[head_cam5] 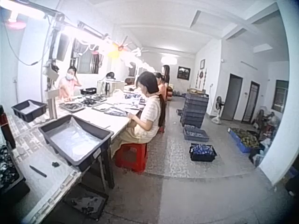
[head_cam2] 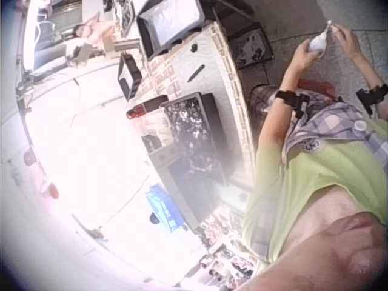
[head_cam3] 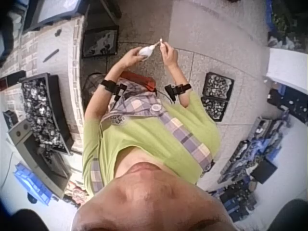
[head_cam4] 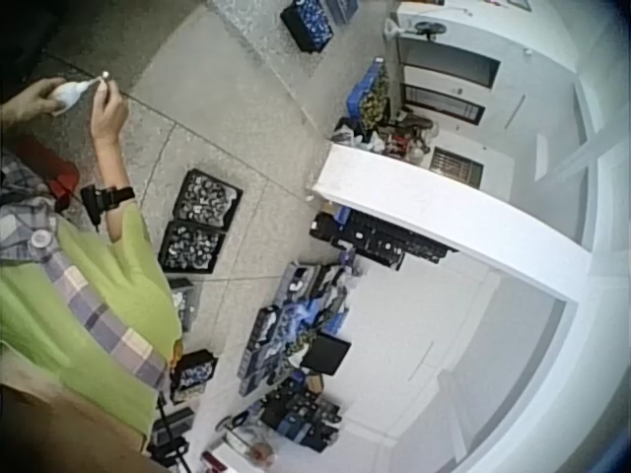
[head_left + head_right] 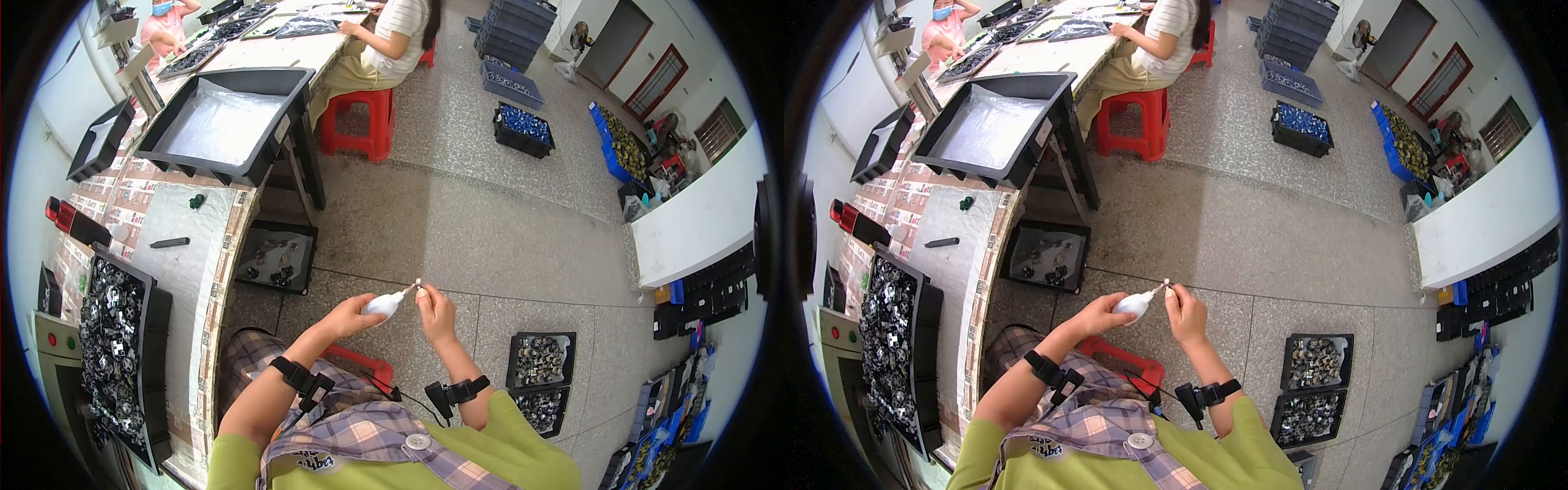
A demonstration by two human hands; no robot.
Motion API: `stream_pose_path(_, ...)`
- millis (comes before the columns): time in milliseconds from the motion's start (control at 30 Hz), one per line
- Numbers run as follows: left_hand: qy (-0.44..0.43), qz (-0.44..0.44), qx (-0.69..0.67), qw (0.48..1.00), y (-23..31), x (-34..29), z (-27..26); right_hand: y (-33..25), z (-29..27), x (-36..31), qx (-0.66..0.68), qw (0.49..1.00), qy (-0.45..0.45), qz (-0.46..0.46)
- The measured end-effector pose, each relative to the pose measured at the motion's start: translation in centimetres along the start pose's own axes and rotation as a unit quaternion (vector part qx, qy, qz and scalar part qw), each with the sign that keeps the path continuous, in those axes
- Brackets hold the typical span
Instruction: Assembling small plastic components and applying glue to create a toy figure.
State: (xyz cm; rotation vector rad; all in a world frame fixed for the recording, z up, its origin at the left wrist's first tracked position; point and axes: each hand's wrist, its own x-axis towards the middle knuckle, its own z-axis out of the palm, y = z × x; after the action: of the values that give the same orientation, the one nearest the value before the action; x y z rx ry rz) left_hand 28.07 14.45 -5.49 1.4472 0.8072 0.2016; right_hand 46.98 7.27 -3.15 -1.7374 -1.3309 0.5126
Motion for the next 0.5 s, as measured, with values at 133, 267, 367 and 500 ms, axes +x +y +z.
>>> stream_pose_path(133,-0.001,0.000,-0.002,1.000,-0.22,0.03,-0.01,-0.03,0.07,-0.03,0.003,1.000,-0.002,0.003)
stream_pose_path(267,0.007,-0.003,0.005,1.000,-0.22,-0.11,0.02,-0.06,0.06,-0.04,0.001,1.000,-0.005,0.001)
stream_pose_path(367,0.024,-0.005,0.021,0.999,-0.54,0.11,0.05,0.44,0.25,-0.03,0.003,1.000,0.002,-0.009)
stream_pose_path(500,0.016,0.007,0.020,1.000,-0.25,-0.25,-0.07,0.25,0.40,-0.04,-0.004,1.000,-0.001,-0.011)
